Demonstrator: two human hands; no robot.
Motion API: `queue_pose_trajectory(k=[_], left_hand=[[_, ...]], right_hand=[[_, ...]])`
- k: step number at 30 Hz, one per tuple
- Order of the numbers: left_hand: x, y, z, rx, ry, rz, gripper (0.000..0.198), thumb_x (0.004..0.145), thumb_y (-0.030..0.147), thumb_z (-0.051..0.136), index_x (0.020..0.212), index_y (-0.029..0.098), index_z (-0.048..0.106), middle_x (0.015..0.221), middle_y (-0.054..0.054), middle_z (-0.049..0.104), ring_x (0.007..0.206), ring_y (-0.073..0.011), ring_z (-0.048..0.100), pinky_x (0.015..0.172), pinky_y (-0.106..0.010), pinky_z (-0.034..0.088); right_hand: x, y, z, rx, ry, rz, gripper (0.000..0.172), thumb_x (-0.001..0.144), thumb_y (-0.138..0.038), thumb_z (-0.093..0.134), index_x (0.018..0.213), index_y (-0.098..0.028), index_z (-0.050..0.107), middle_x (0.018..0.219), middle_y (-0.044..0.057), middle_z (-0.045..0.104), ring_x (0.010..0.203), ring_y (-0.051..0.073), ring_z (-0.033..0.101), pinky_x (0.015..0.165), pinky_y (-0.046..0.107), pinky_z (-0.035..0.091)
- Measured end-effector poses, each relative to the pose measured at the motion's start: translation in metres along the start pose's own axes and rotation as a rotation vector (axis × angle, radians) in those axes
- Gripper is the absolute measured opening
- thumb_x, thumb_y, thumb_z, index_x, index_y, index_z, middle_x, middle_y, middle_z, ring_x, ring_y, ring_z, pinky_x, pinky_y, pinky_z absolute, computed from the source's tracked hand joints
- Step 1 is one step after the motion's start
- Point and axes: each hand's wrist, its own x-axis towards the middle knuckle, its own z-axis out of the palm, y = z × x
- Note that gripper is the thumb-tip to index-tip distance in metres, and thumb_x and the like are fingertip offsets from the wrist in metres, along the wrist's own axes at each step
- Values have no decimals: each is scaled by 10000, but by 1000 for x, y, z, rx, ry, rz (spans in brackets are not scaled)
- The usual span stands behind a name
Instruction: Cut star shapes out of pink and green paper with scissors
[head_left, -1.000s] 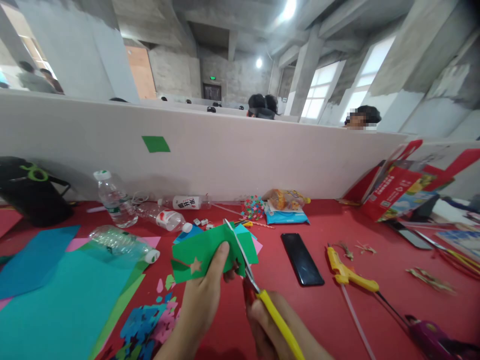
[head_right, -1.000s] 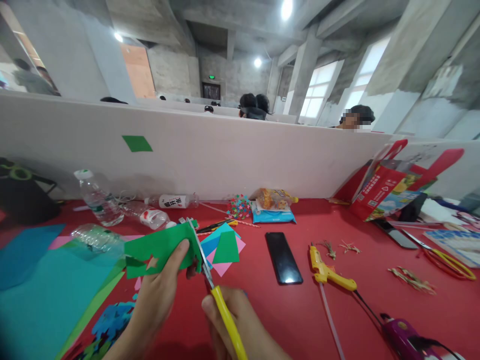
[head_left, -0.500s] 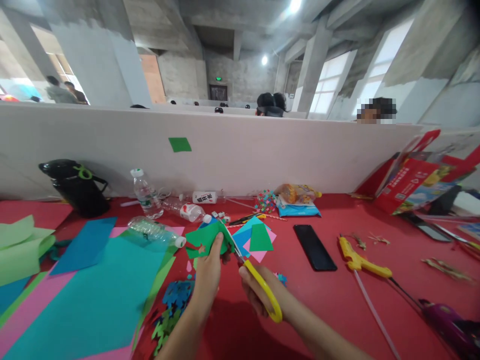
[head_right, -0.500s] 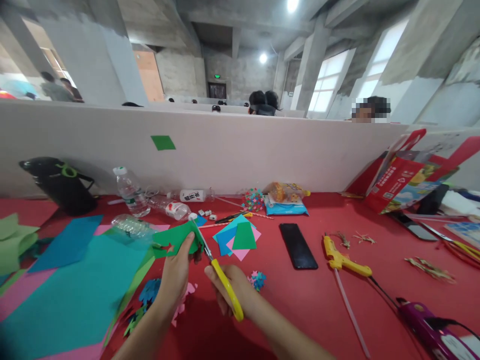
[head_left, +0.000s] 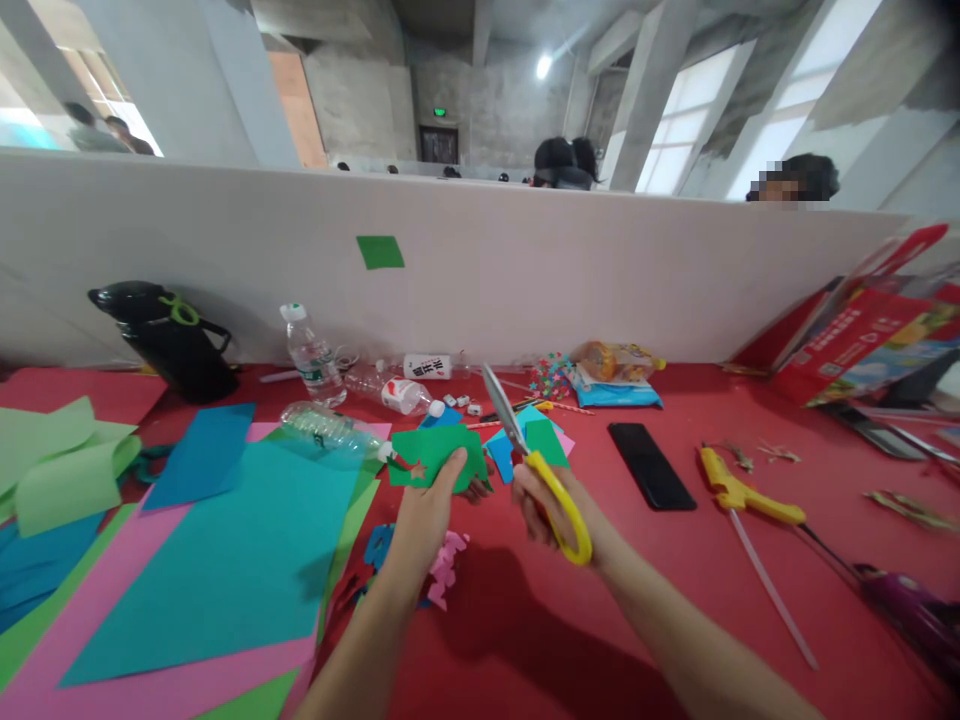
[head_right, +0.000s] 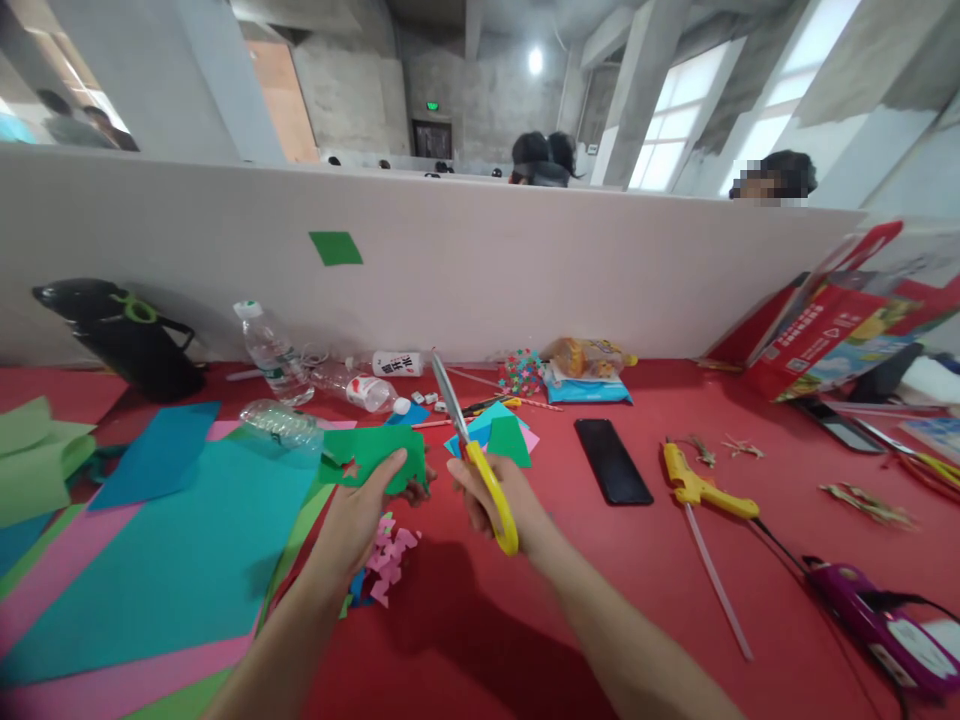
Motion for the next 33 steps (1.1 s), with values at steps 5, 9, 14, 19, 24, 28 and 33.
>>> queue_pose_trajectory(k=[5,9,14,19,24,28,33], left_hand=[[-11,12,5,-11,-210,-144,230,686,369,737,566,225,603,501,36,595,454,-151,501,493,-271,427],[-14,13,15,66,-340,-146,176,629,280,753,551,213,610,542,31,609,509,-150,527,539,-269,451],[-8,17,33,35,-466,-180,178,619,346,769,686,202,690,658,-24,694,631,-219,628,619,-316,496],[-2,9,57,-241,-677,-129,370,709,492,707,940,203,724,911,-120,736,921,-300,674,808,-393,515],[-14,4,92,-121,-716,-114,216,729,373,748,808,182,685,793,-74,693,759,-217,628,749,-339,500],[-17,7,99,-17,-450,-11,207,796,330,680,651,188,639,619,-12,634,631,-164,568,654,-282,469],[-12,4,84,-75,-487,-20,201,827,344,658,700,189,677,656,-22,668,652,-181,602,662,-298,492]], right_hand=[[6,-27,-19,46,16,-65,289,794,-454,637,689,-215,515,315,-136,400,282,68,338,392,203,374],[2,-28,-30,80,-66,-50,218,760,-406,631,731,-199,567,308,-134,420,267,73,342,400,217,405],[-18,-34,-50,103,-7,-19,123,705,-296,623,704,-202,544,327,-119,456,276,69,357,340,183,318],[-25,-41,-71,195,243,-137,157,770,-344,550,685,-241,469,316,-146,350,275,67,310,393,211,404],[-20,-35,-82,234,302,-201,233,776,-388,565,615,-249,469,293,-123,354,271,82,315,416,244,455],[-24,-32,-80,220,260,-163,317,783,-412,605,563,-259,436,290,-118,341,268,81,315,420,246,461],[-27,-32,-68,201,210,-117,327,792,-430,591,558,-258,442,283,-110,336,277,87,332,421,245,456]])
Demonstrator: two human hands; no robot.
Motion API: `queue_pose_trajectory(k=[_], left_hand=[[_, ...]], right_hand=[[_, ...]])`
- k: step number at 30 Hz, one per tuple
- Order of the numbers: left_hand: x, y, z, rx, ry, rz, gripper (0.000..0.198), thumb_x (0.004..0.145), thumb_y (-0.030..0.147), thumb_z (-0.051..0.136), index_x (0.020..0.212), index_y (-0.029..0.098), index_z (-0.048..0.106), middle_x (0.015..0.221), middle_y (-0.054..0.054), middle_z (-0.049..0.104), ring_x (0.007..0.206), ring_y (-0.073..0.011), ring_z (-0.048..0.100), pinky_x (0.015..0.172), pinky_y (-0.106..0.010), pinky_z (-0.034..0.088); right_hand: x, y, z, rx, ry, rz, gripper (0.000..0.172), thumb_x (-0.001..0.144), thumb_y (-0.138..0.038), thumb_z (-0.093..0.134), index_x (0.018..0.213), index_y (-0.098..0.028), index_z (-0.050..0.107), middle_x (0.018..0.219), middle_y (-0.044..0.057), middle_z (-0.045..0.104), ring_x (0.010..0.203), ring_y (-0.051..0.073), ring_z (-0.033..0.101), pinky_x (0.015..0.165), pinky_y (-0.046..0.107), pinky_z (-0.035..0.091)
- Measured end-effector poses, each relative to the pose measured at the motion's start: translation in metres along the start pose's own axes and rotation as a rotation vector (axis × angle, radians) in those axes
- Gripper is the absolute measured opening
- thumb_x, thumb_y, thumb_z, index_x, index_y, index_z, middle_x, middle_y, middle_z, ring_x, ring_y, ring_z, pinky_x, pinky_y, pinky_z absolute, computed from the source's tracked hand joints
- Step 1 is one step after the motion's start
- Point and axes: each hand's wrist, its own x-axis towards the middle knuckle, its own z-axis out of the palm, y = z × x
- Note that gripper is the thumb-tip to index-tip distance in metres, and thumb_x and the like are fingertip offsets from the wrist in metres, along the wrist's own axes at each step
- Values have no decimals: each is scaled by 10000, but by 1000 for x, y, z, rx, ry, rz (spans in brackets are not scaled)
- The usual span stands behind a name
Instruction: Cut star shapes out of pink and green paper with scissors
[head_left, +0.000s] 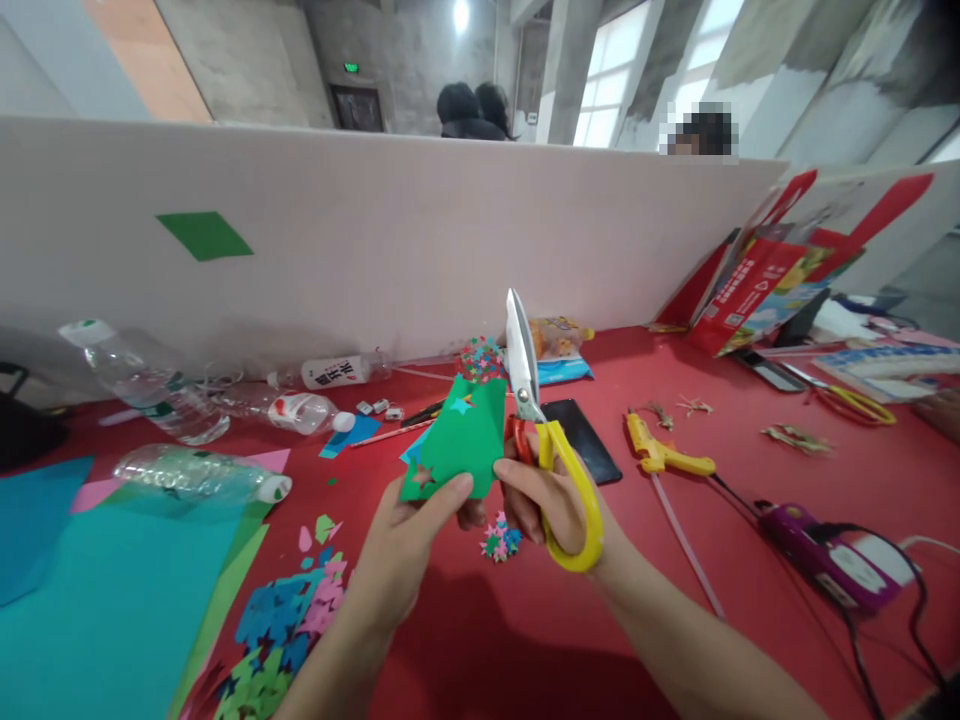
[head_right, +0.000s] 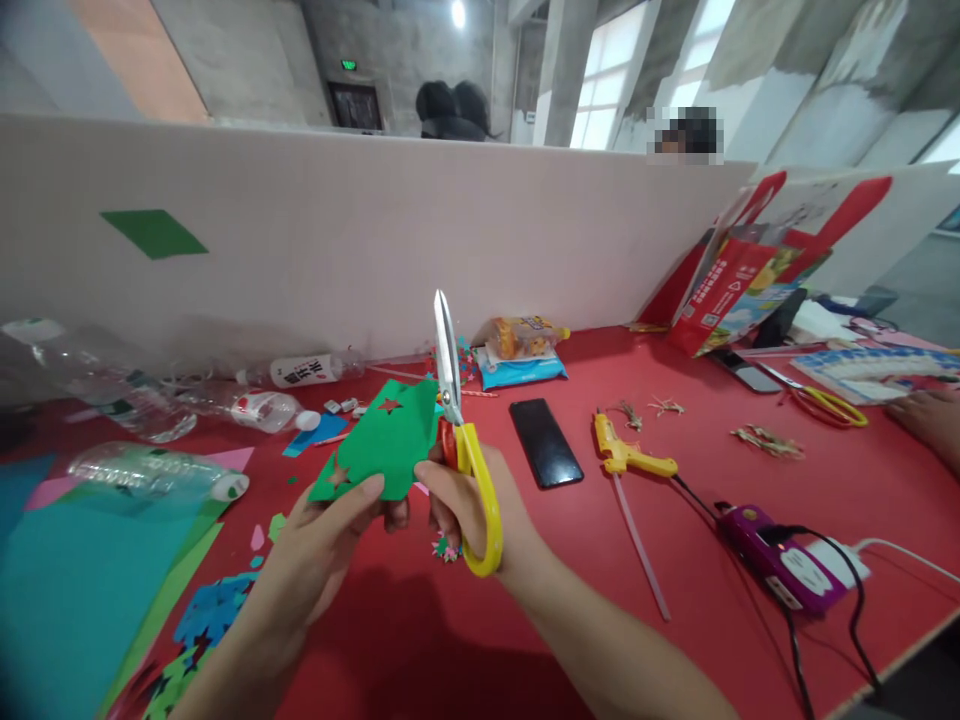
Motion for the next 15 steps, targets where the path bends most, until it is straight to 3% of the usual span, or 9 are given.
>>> queue_pose_trajectory(k=[4,8,11,15], left_hand=[[-2,1,-2,100,-27,-37,258,818,323,666,598,189,660,633,-29,666,650,-173,600,670,-287,485],[-1,12,-6,6,92,-62,279,780,343,691,552,183,678,569,-24,644,594,-152,573,616,-270,466],[1,23,-17,-108,204,-12,280,760,343,718,543,169,680,553,-23,631,577,-140,556,586,-258,457],[0,33,-34,-170,290,83,275,797,318,702,574,157,693,573,-17,630,578,-122,553,562,-238,448]], right_hand=[[0,11,2,-5,-28,-34,388,860,-417,571,534,-245,449,302,-85,370,319,101,390,447,242,444],[-2,19,-14,-138,-26,-57,375,883,-478,583,620,-223,505,387,-84,390,380,101,374,467,246,388],[-5,15,-27,-267,-195,-31,334,817,-517,674,765,-206,562,590,-45,476,530,123,433,486,236,340],[-11,10,-30,-404,-338,58,539,749,-705,677,791,-185,542,649,-39,440,578,120,354,497,238,281]])
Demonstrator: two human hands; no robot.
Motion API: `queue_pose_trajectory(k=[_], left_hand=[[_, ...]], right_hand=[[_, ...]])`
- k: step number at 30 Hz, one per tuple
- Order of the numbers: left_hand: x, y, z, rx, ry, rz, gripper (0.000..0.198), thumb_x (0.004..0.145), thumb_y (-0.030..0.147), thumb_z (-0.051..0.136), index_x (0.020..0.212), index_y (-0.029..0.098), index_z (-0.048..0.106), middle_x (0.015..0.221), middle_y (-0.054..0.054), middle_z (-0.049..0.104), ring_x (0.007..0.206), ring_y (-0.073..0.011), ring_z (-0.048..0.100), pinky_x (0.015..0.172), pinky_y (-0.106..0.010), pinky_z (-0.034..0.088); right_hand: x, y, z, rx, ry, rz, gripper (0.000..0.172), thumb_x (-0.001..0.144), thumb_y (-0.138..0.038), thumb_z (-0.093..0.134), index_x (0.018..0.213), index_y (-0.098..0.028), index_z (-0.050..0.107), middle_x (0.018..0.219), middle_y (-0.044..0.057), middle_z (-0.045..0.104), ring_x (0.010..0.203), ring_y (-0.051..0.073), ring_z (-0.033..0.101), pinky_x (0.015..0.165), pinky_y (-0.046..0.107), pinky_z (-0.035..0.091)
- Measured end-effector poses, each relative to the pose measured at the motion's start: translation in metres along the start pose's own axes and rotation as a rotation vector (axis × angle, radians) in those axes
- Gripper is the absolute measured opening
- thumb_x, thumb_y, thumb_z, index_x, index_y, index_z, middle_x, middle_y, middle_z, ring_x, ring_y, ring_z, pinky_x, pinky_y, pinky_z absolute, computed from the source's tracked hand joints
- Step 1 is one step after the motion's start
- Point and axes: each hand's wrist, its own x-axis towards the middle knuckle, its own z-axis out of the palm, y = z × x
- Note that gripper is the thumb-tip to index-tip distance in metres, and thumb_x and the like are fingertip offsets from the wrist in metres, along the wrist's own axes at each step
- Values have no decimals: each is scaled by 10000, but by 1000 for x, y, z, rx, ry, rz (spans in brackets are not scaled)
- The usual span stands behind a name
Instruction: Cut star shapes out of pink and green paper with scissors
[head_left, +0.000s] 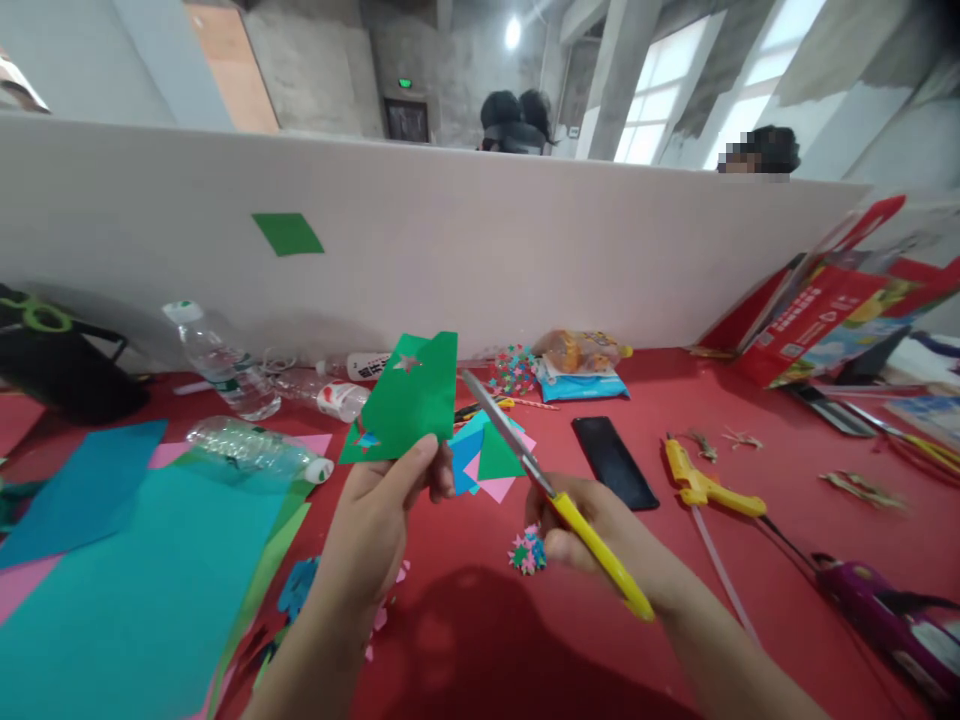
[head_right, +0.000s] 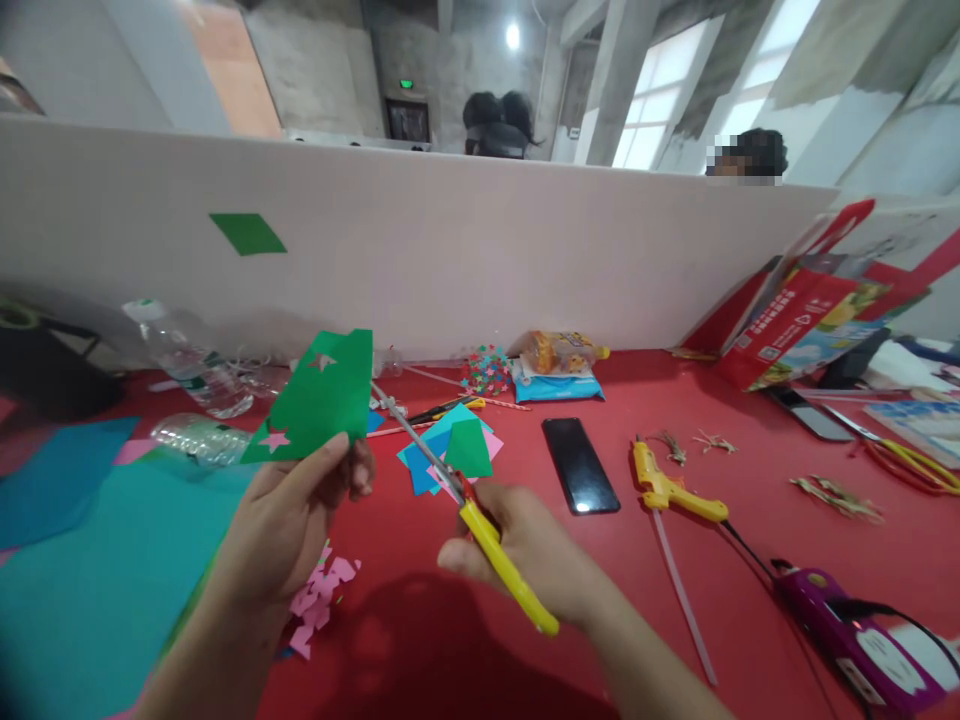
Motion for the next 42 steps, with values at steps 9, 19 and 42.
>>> queue_pose_trajectory(k=[9,19,42], left_hand=[[0,5,-11,181,-30,96,352,885,297,616,556,179,662,570,5,635,592,-105,552,596,-221,444],[-4,12,-9,262,-49,133,327,877,257,591,564,184,650,532,25,642,541,-94,572,534,-208,439],[-7,20,-6,363,7,134,352,849,279,589,511,192,639,517,10,648,527,-114,594,544,-228,477]], right_hand=[[-7,-6,13,-47,-166,27,679,755,-854,513,754,-175,488,660,-44,369,570,104,292,496,246,221],[-7,-14,18,-10,-189,39,685,752,-864,504,736,-179,472,591,-57,363,520,90,291,466,248,201],[-4,-11,21,-50,-213,50,626,857,-816,391,742,-202,424,533,-70,378,439,67,291,434,243,176]])
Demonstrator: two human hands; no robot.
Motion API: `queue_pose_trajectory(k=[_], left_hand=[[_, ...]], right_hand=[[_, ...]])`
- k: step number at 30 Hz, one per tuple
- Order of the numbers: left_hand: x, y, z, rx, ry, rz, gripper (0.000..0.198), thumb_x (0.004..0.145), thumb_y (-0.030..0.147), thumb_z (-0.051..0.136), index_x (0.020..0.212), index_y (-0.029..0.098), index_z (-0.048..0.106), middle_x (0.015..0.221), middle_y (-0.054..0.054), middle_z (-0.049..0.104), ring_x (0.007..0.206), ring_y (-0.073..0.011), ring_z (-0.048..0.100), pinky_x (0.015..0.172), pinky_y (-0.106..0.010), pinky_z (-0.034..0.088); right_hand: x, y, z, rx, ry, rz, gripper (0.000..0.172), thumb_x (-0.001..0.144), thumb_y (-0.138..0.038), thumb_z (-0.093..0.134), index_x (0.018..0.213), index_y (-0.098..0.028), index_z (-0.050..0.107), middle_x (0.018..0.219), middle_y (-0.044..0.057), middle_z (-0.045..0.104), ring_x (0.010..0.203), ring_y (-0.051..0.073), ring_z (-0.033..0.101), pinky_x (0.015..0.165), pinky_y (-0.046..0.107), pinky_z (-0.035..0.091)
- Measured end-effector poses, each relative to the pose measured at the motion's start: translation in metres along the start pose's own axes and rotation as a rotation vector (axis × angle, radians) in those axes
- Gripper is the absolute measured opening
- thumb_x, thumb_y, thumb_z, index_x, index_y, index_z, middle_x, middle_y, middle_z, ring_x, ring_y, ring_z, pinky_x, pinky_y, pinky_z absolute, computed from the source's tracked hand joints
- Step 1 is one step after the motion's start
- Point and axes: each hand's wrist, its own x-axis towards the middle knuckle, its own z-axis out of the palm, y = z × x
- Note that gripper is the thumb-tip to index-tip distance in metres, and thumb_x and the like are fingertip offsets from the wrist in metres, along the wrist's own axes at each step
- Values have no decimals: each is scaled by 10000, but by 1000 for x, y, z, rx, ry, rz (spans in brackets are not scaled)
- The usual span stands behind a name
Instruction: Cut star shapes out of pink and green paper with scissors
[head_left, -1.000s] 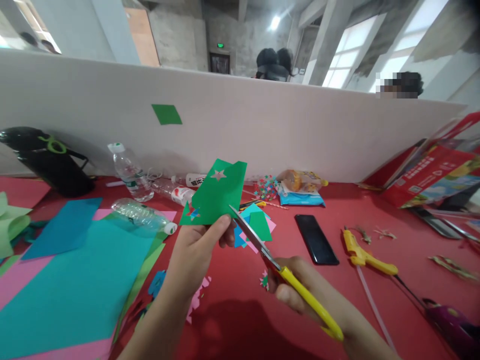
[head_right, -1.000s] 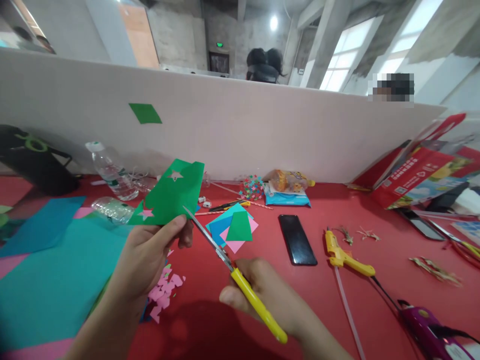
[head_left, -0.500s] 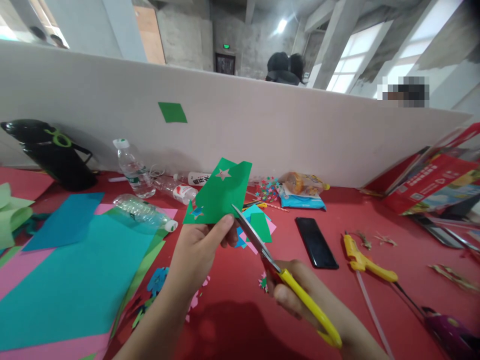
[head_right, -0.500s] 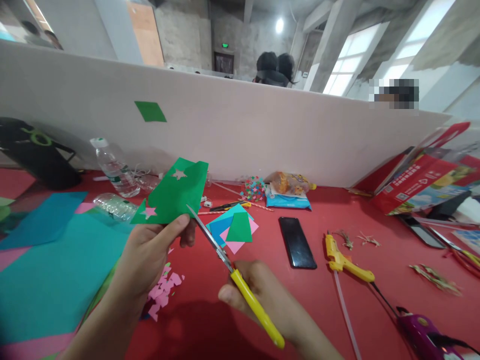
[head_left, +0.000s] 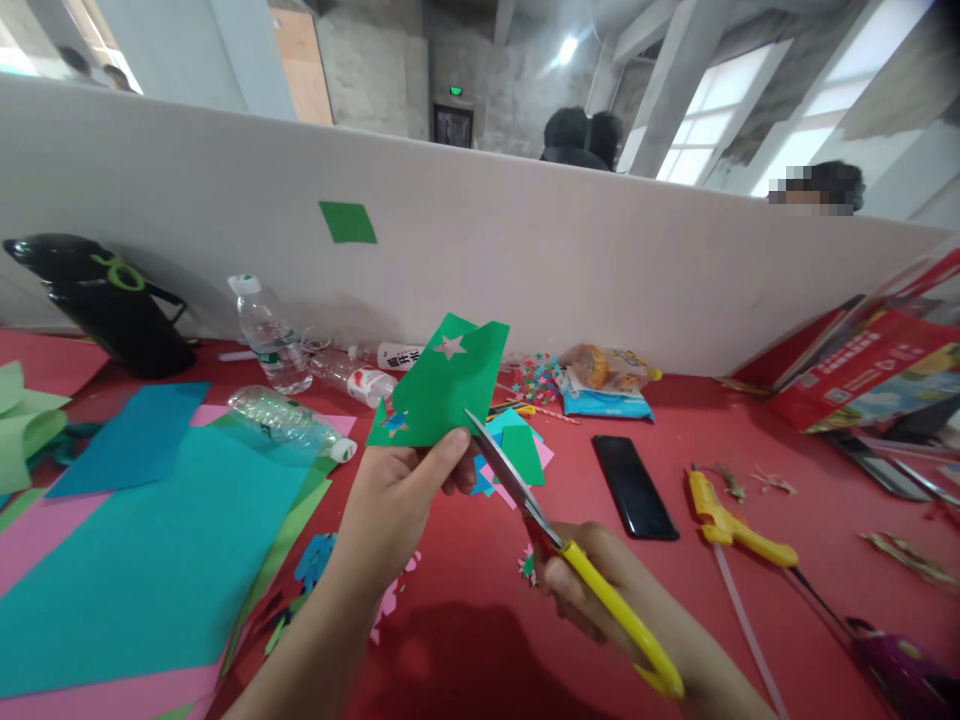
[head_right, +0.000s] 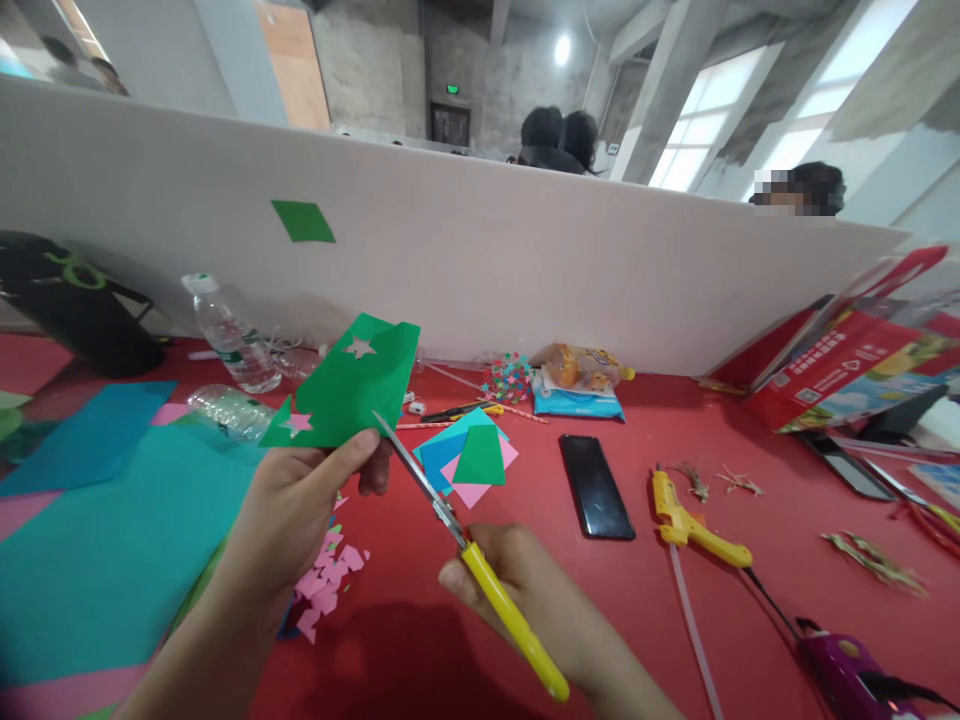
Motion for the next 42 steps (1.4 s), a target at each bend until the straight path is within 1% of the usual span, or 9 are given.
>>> queue_pose_trajectory(k=[5,10,15,21,26,33,37,40,42], left_hand=[[0,-1,-1,3,-6,-25,354,851,303,595,520,193,650,524,6,653,534,-120,600,549,-232,485],[0,-1,-2,-1,-9,-19,347,857,309,596,532,198,648,528,12,651,542,-119,602,554,-228,485],[0,1,-3,-3,-15,-21,354,856,303,594,521,199,642,527,5,653,538,-128,601,550,-237,486],[0,-1,-1,-4,-14,-25,351,861,303,593,530,201,651,530,-2,655,543,-138,605,556,-253,488],[0,-2,-1,-5,-12,-27,356,853,300,599,515,199,648,519,3,647,537,-130,596,554,-246,480],[0,-1,-2,5,-16,-34,366,859,306,594,515,194,648,514,2,643,533,-126,589,561,-244,478],[0,-3,-2,-4,-20,-26,354,861,307,593,531,192,653,520,5,645,530,-120,586,556,-240,470],[1,-4,-2,-9,-20,-21,353,858,312,598,534,187,657,522,-1,647,527,-122,583,553,-246,468],[1,-5,-2,-10,-19,-24,354,858,318,598,536,185,659,524,-5,649,530,-125,585,553,-249,467]], right_hand=[[0,-1,-1,-23,0,18,633,848,-827,387,732,-205,416,547,-65,384,451,70,294,432,238,183],[0,0,-1,-36,-5,23,625,843,-827,398,720,-215,395,553,-58,403,453,70,297,423,233,196],[0,-2,-1,-42,16,40,635,818,-847,407,705,-222,379,571,-53,406,466,78,317,427,235,213],[0,0,-2,-43,-6,40,592,868,-790,417,726,-215,408,530,-67,382,462,81,298,436,237,201],[0,-2,-2,-98,5,44,608,870,-801,386,720,-212,405,580,-52,389,503,93,324,456,236,237],[0,-5,-2,-124,21,41,653,823,-857,363,698,-217,392,647,-39,367,547,108,356,480,238,299],[-1,-6,-2,-118,41,39,682,808,-874,354,693,-206,431,667,-22,405,563,119,393,491,242,351],[-2,-5,-2,-101,42,39,678,813,-859,386,719,-194,483,650,-19,436,553,119,397,472,238,340],[-2,-5,-2,-96,49,35,676,813,-855,398,723,-192,491,645,-19,443,549,116,394,464,235,324]])
